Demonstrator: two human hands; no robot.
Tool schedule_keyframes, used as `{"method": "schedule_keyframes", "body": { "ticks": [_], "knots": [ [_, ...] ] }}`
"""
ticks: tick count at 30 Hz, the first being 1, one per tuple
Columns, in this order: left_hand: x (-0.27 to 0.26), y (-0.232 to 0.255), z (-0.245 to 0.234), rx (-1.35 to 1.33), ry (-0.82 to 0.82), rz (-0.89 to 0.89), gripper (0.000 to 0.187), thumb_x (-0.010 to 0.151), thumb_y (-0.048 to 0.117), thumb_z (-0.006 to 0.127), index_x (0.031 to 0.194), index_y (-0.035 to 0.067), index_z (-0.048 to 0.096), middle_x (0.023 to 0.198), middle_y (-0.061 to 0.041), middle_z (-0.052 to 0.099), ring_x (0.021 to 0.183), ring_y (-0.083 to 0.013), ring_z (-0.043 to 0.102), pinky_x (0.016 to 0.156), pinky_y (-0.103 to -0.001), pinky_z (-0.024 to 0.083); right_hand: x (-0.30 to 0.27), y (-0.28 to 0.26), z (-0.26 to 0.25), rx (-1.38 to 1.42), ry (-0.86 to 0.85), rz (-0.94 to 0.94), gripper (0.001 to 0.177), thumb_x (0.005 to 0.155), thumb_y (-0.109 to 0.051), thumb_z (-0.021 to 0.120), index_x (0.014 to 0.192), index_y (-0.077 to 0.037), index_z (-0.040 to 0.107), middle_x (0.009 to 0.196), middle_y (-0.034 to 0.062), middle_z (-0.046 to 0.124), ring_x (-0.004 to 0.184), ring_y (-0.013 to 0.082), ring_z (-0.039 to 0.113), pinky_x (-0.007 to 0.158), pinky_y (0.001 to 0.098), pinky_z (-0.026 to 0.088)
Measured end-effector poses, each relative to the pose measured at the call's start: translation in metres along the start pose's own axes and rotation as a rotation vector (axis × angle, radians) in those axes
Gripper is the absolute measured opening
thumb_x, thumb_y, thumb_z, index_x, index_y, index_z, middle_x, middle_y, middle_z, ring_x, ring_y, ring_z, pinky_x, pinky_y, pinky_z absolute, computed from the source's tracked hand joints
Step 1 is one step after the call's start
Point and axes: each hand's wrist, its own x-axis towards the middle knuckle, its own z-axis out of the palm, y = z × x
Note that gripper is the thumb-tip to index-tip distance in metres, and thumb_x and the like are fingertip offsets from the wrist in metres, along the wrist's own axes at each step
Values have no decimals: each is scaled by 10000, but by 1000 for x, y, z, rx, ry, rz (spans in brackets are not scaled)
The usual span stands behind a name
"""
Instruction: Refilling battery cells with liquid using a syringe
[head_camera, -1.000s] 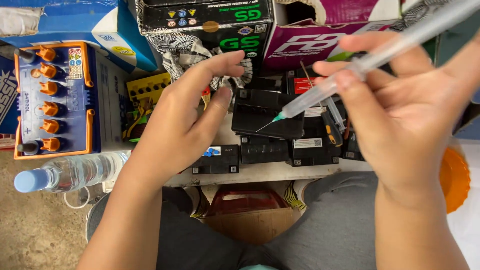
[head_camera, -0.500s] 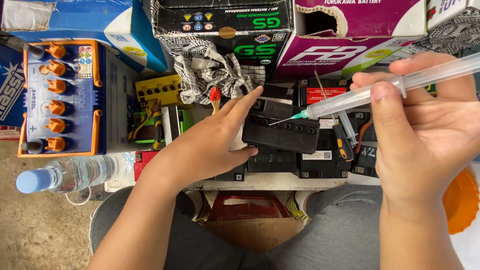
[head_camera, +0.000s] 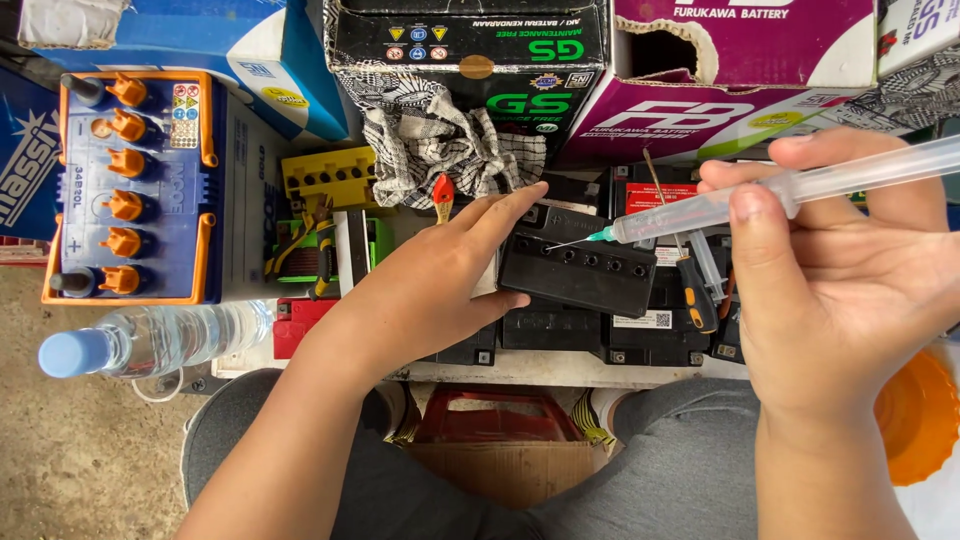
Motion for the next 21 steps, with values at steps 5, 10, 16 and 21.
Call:
{"method": "schedule_keyframes", "body": {
  "ticks": [5,10,16,21],
  "knots": [
    [0,0,1,-7,22,17,902,888,190,748,1613,210,213,1637,-146,393,1272,-439,543,900,-499,487,-1,-3,6,11,-47,-114,584,1149,353,484,1371,-66,143,1438,448,436,1077,560,681,937,583,652],
    [0,0,1,-3,23,21,885,902,212,739,1615,195,215,1604,-178,414,1238,-436,563,901,-497,480,-1,-9,7,35,-71,-108,548,1145,351,478,1437,-6,182,1530,440,405,1077,543,663,1085,622,649],
    [1,-1,4,14,52,50,889,892,231,763,1606,173,237,1542,-167,476,1171,-416,598,888,-489,481,-2,-6,5,19,-81,-143,408,1130,313,480,1342,67,234,1413,438,448,1046,527,677,1002,601,648],
    [1,-1,5,18,59,50,877,891,230,762,1601,177,250,1525,-160,487,1133,-416,617,864,-485,496,-4,-9,6,-13,-97,-160,482,1104,313,467,1323,29,145,1294,470,481,1014,527,687,912,567,632]
  ]
}}
